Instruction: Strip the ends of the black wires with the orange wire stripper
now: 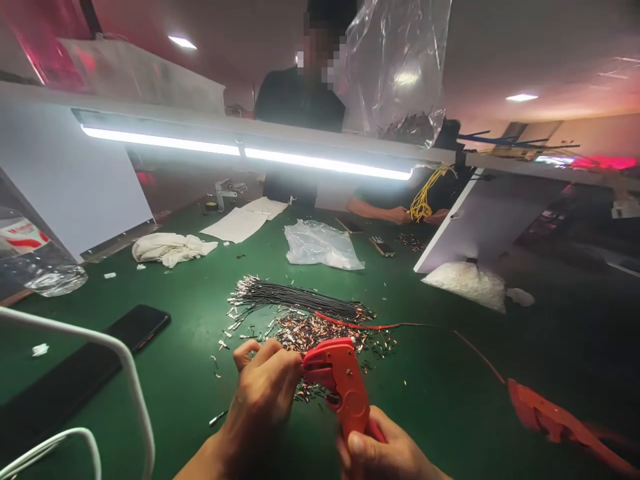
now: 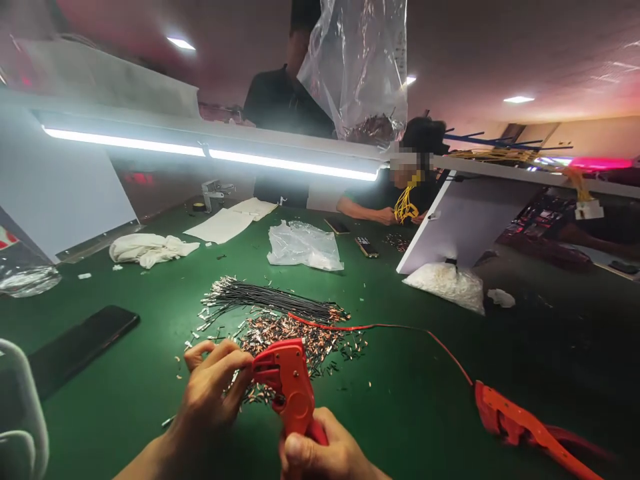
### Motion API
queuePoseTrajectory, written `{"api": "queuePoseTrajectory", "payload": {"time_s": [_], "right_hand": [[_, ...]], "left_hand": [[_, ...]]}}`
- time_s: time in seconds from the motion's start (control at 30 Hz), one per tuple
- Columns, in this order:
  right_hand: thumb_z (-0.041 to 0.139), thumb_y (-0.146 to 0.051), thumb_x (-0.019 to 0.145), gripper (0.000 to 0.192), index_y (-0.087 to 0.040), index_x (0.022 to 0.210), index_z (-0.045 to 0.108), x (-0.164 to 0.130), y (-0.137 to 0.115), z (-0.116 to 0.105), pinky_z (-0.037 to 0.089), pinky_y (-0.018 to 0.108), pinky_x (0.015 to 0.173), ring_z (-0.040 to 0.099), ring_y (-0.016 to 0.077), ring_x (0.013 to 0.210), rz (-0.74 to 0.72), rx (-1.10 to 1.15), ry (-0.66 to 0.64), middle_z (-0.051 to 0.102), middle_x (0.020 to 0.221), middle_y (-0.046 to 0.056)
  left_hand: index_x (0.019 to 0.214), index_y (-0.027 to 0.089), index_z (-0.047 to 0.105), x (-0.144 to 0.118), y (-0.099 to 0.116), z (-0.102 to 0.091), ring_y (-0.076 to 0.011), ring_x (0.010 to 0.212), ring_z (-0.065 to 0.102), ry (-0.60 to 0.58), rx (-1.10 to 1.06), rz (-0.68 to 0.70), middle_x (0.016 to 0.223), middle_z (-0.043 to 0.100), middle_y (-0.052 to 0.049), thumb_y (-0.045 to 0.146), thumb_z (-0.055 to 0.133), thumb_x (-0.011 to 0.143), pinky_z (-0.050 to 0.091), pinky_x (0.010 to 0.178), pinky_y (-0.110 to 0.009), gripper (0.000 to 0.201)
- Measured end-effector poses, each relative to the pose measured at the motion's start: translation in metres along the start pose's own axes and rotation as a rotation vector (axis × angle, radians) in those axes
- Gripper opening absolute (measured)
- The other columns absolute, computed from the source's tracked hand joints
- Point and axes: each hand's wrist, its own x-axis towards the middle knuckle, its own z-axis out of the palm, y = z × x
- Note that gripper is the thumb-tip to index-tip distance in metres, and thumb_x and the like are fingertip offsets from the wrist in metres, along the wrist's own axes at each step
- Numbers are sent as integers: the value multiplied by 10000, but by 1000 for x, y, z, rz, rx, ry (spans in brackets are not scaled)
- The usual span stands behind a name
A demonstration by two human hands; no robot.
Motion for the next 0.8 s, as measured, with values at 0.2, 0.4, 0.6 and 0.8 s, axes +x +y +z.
{"api": "queuePoseTrajectory", "payload": {"time_s": [0.2,0.4,0.6,0.8], "right_hand": [[709,-680,692,581,-140,607,514,4,9,-16,241,208,445,350,52,444,-25,-102,5,405,505,-34],[704,-673,689,557,-157,638,500,3,4,-17,234,190,401,316,47,401,32,-52,108,377,482,-58],[694,-598,759,467,-173,744,501,-9,-2,-12,277,157,339,300,47,345,100,152,173,390,458,-80],[691,-488,807,364,-170,815,515,-19,-14,0,319,153,336,328,44,353,169,252,105,457,520,-61]], "left_hand": [[736,232,590,0,8,1,-126,592,529,49,-2,-51,582,593,49,116,491,897,251,791,-343,222],[777,232,610,-4,-4,2,-128,574,508,-26,-24,36,591,619,37,85,531,868,324,780,-329,190],[1014,226,644,-7,-13,6,-164,660,593,1,-87,4,761,698,-39,152,555,883,438,668,-284,175],[859,217,674,-8,-9,-1,-148,625,525,-161,-122,-15,687,635,-39,155,514,914,408,622,-271,181]]}}
